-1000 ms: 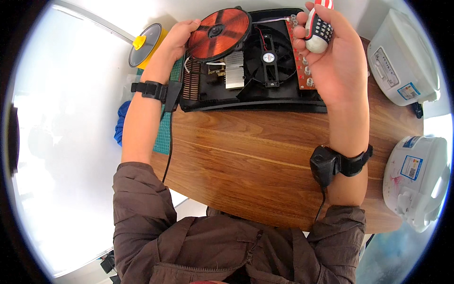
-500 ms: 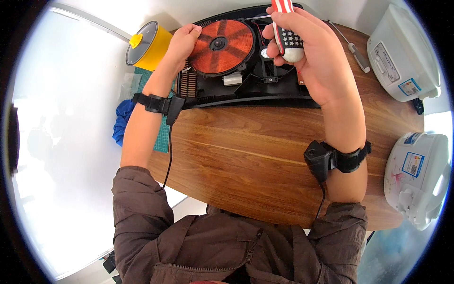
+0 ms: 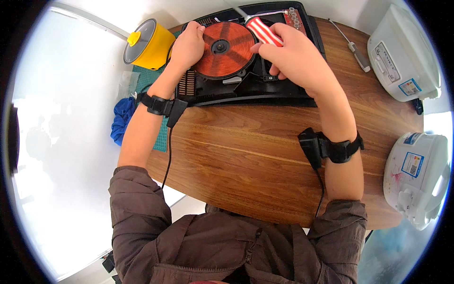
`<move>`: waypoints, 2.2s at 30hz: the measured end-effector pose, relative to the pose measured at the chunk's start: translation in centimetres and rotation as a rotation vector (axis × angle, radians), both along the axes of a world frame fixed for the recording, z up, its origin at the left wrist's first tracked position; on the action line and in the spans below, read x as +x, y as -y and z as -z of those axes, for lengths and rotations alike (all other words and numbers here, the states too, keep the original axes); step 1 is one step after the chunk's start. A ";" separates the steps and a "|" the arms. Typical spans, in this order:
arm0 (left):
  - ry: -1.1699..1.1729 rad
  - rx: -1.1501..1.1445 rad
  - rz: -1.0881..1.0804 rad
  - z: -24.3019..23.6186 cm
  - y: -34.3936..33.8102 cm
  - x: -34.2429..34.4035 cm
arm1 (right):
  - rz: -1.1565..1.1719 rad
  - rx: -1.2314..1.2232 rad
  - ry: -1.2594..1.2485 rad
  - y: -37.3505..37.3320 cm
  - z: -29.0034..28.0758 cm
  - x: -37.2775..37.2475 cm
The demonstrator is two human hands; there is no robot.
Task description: The person uses a screwdriver to remove screws from the underside of an induction cooktop, detaches the fan cover, and then reassembles the unit by replacing the cover and tightening the screws.
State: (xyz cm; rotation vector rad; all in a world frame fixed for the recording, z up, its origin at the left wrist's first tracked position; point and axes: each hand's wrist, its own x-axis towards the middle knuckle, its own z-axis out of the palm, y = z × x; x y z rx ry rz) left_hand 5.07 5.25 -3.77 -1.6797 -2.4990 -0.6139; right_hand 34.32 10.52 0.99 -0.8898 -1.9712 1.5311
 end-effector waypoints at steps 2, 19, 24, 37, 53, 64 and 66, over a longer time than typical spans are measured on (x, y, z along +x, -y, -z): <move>-0.038 -0.021 -0.010 -0.4 0.1 0.4 | -0.030 -0.020 0.061 0.0 0.4 -0.4; -0.160 -0.054 0.007 0.5 0.0 0.1 | -0.200 -0.133 0.064 1.0 0.6 -1.4; -0.184 -0.050 0.026 1.3 0.1 -0.6 | -0.111 -0.097 0.011 -0.4 0.5 -0.3; -0.230 -0.119 0.052 0.3 0.4 -0.3 | -0.144 0.001 0.209 0.6 0.6 -1.2; -0.164 0.002 0.363 -0.7 10.1 7.1 | -0.154 -0.003 0.246 0.9 -0.3 -1.4; 0.007 0.070 0.386 -0.5 10.1 6.5 | -0.102 -0.058 0.222 1.5 -1.1 -2.2; 0.034 0.071 0.386 -0.5 10.1 6.4 | -0.095 -0.076 0.222 1.5 -1.2 -2.3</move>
